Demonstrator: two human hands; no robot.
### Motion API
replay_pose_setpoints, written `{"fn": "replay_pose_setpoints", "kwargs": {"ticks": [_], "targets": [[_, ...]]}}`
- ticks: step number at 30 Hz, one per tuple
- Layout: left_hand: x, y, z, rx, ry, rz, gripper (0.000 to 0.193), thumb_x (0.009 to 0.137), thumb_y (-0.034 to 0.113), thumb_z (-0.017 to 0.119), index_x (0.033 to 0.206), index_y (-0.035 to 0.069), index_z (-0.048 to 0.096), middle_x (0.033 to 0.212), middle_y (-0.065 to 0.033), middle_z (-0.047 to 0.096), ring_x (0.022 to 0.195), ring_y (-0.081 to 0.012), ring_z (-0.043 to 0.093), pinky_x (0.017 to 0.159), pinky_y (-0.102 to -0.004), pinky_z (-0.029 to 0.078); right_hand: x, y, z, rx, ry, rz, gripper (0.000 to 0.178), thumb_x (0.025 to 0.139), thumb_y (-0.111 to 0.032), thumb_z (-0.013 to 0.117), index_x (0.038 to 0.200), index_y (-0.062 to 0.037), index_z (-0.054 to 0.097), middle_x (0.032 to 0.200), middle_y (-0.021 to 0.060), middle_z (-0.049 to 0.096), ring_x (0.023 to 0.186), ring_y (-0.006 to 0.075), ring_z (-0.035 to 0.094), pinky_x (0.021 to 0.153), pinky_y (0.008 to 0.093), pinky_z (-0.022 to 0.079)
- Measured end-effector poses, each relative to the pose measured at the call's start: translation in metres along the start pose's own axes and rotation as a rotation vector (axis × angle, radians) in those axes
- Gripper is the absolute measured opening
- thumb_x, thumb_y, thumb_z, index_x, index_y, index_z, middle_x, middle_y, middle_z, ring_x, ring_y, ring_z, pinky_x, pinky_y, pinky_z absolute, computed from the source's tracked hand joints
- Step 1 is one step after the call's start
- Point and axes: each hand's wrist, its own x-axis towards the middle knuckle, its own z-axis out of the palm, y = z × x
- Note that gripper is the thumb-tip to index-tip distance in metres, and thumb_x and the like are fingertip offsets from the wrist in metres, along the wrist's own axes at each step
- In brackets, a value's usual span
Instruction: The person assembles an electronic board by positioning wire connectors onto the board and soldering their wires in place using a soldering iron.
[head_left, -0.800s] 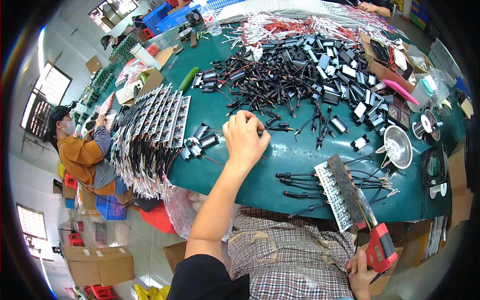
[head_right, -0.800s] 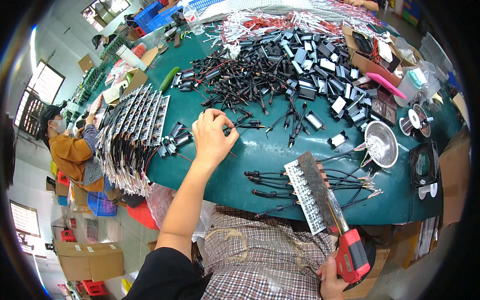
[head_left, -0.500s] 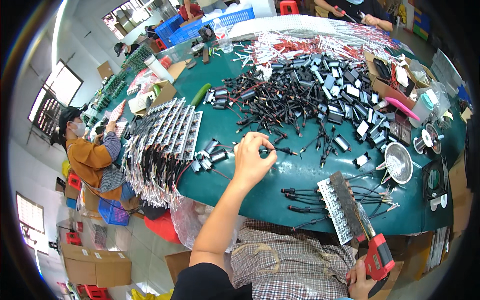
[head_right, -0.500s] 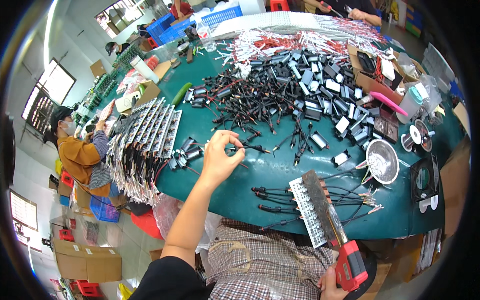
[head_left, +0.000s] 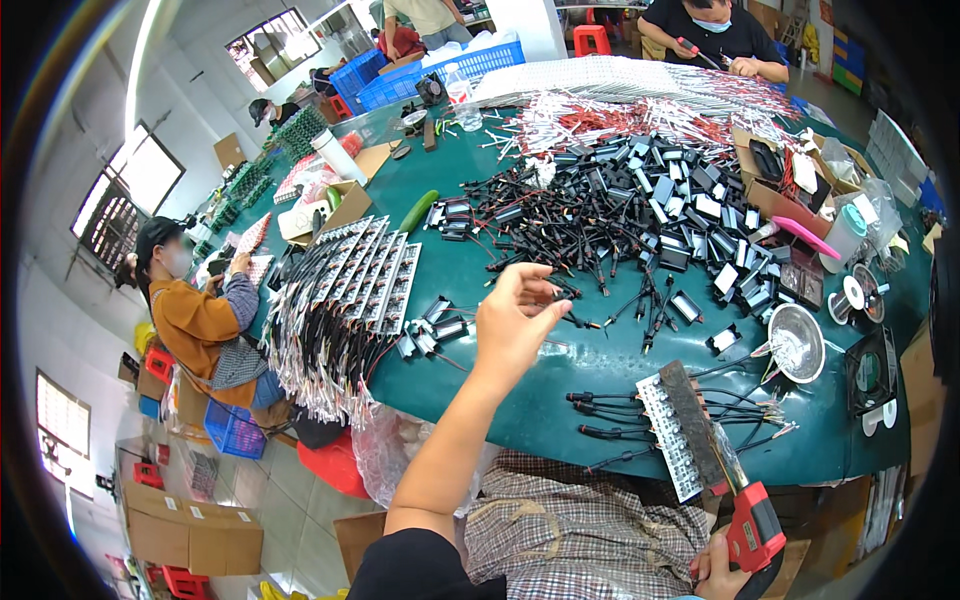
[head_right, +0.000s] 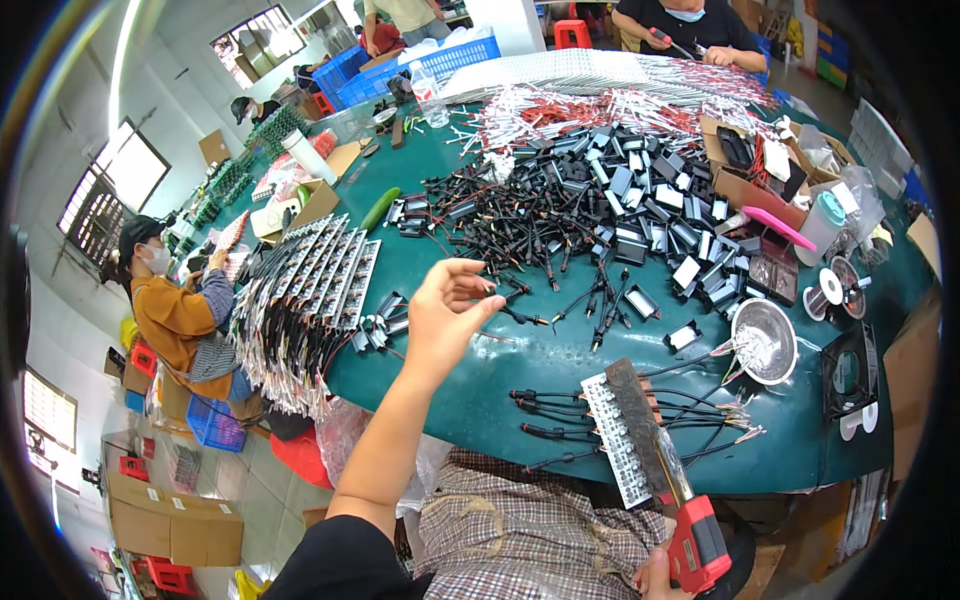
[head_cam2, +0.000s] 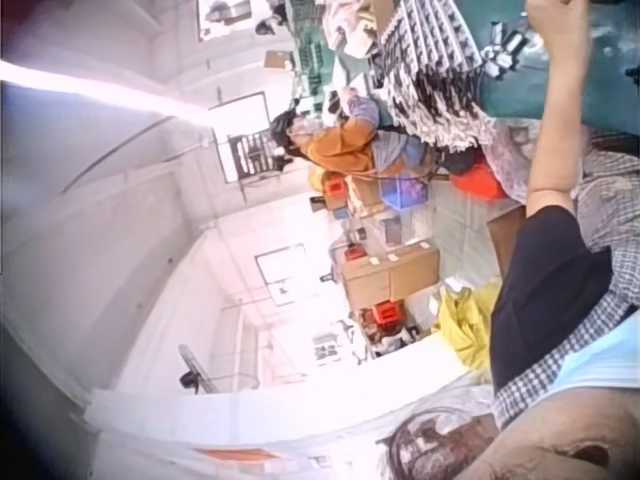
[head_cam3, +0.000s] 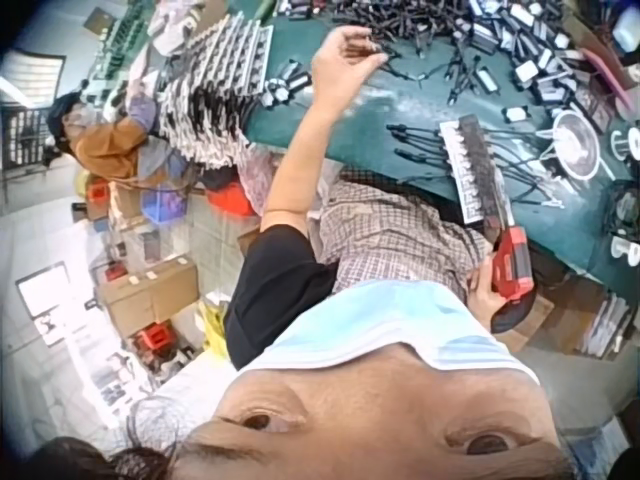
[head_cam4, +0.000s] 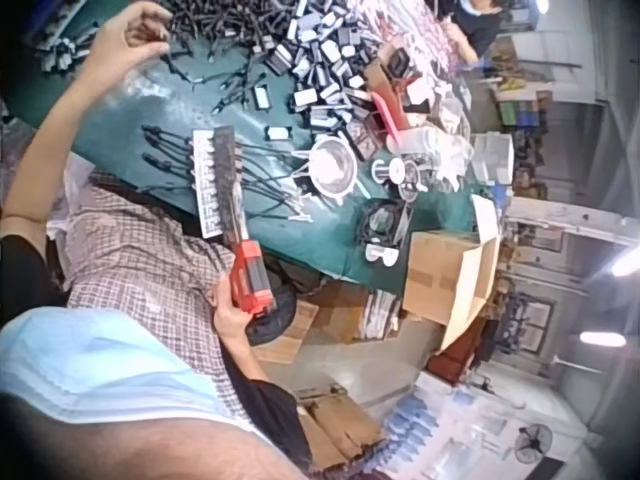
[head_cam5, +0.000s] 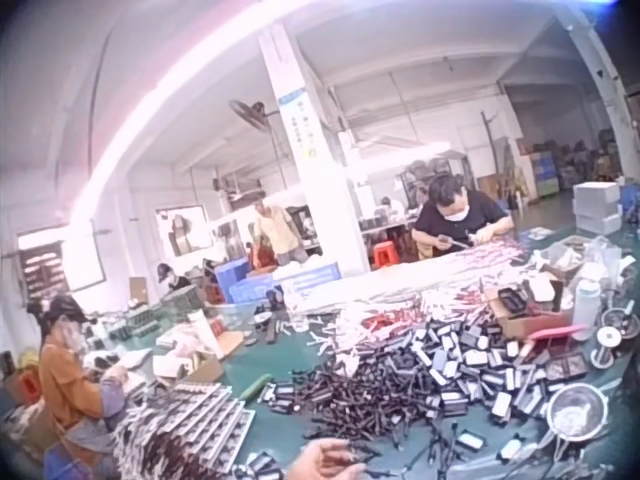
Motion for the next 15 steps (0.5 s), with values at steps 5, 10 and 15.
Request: {"fn": "replay_pose_setpoints", "kwargs": {"ticks": [5, 10, 15], "targets": [[0.003, 0.014, -0.004, -0.458, -0.027, -0.05, 0.027, 0.088, -0.001, 0.078, 0.113, -0.001, 0.067, 0.105, -0.0092, 0.073, 0.094, -0.0161, 0.072, 0.086, -0.027, 0.058, -0.002, 0.004, -0.004, 0.005, 0.017, 0.003, 0.025, 0.099, 0.0, 0.064, 0.123, -0.0008, 0.058, 0.07, -0.0005, 0.051, 0.05, 0.0071, 0.042, 0.049, 0.0253, 0.041], [-0.01, 0.03, 0.005, -0.513, -0.076, -0.13, 0.035, 0.097, 0.01, 0.071, 0.13, 0.001, 0.065, 0.106, -0.0078, 0.073, 0.085, -0.0115, 0.07, 0.073, -0.0237, 0.056, -0.005, 0.011, -0.011, 0.089, -0.004, 0.033, 0.025, 0.1, 0.0, 0.063, 0.124, -0.0001, 0.058, 0.073, -0.0005, 0.052, 0.053, 0.0077, 0.044, 0.051, 0.0254, 0.041], [-0.026, 0.053, 0.014, -0.502, -0.134, -0.153, 0.03, 0.099, 0.011, 0.069, 0.127, 0.001, 0.066, 0.104, -0.0104, 0.075, 0.067, -0.0047, 0.058, 0.062, -0.0193, 0.049, 0.001, 0.001, -0.014, -0.263, -0.04, -0.215, 0.011, 0.103, -0.008, 0.056, 0.107, 0.0016, 0.055, 0.073, 0.0018, 0.052, 0.053, 0.007, 0.043, 0.051, 0.0254, 0.041]]}}
